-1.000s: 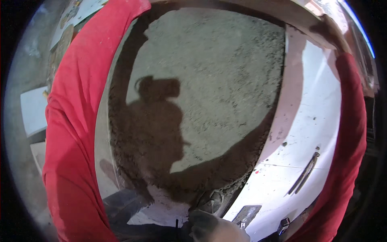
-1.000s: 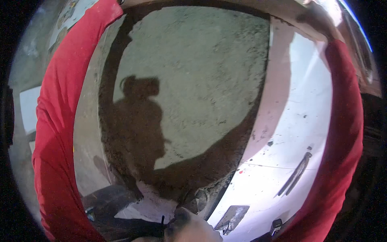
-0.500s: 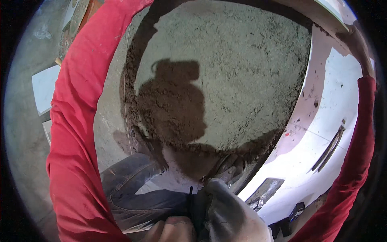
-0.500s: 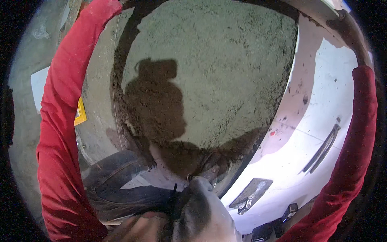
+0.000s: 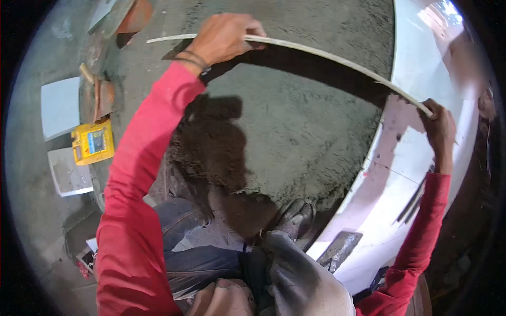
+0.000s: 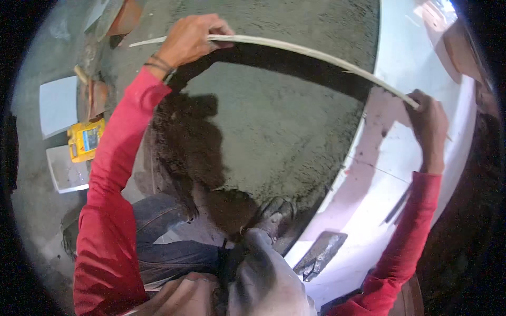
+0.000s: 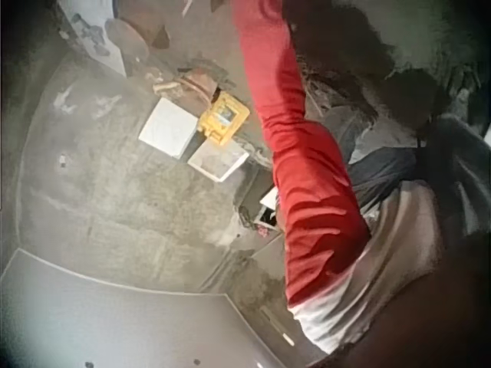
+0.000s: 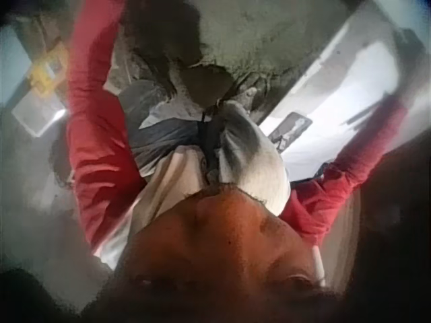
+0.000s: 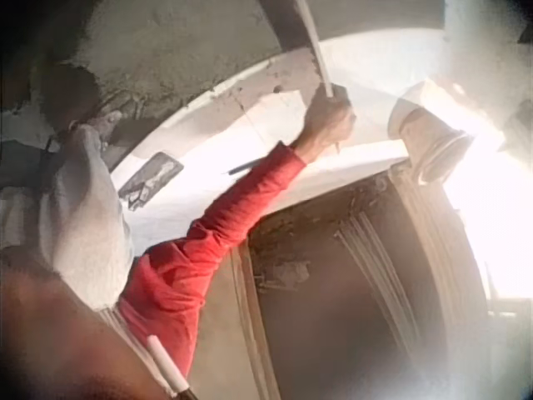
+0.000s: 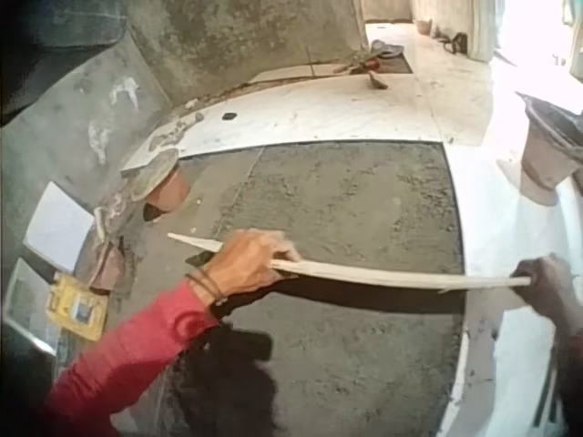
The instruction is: The person levels a sand and cement mixture on a floor using a wooden board and a trowel, then pours more mixture from a bucket onto the surface and continues smoothing it.
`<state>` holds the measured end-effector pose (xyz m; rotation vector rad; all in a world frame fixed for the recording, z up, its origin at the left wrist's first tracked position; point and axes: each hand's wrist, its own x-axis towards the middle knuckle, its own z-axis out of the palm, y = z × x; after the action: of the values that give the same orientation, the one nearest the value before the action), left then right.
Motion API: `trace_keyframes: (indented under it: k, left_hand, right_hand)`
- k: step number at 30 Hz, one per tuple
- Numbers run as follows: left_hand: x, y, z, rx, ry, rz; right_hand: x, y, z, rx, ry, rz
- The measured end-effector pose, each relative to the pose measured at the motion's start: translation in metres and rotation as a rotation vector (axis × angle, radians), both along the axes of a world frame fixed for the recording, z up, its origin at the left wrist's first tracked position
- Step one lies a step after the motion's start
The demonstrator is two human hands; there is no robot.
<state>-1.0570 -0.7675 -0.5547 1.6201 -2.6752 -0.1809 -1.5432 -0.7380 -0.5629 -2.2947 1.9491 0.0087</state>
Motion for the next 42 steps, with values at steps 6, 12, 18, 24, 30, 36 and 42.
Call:
trace_keyframes:
  k: [6, 12, 18, 24, 30, 36, 42]
  left_hand:
    - [-0.003, 0.07, 0.003, 0.078, 0.136, 0.004]
    - [0.004, 0.139, 0.012, 0.195, 0.016, 0.003]
    - [0.001, 0.209, 0.025, 0.296, 0.137, 0.061]
    - [0.003, 0.202, 0.044, 0.291, 0.316, -0.097]
    - [0.016, 0.078, 0.043, 0.159, 0.048, -0.078]
    - [0.002, -0.045, 0.036, 0.124, -0.008, 0.069]
    - [-0.012, -0.07, 0.032, 0.195, 0.025, 0.121]
  right_hand:
    - [0.005, 0.073, 0.006, -0.002, -0.014, -0.018]
    - [0.01, 0.156, 0.008, -0.064, -0.013, -0.002]
    - [0.021, 0.222, 0.013, -0.005, -0.075, -0.032]
    - [0.01, 0.224, 0.029, 0.23, -0.107, 0.011]
    - [-0.008, 0.074, 0.015, 0.122, 0.052, 0.027]
    - [-0.01, -0.075, 0.002, 0.034, -0.062, 0.154]
    - [-0.023, -0.102, -0.004, 0.014, 0.094, 0.08]
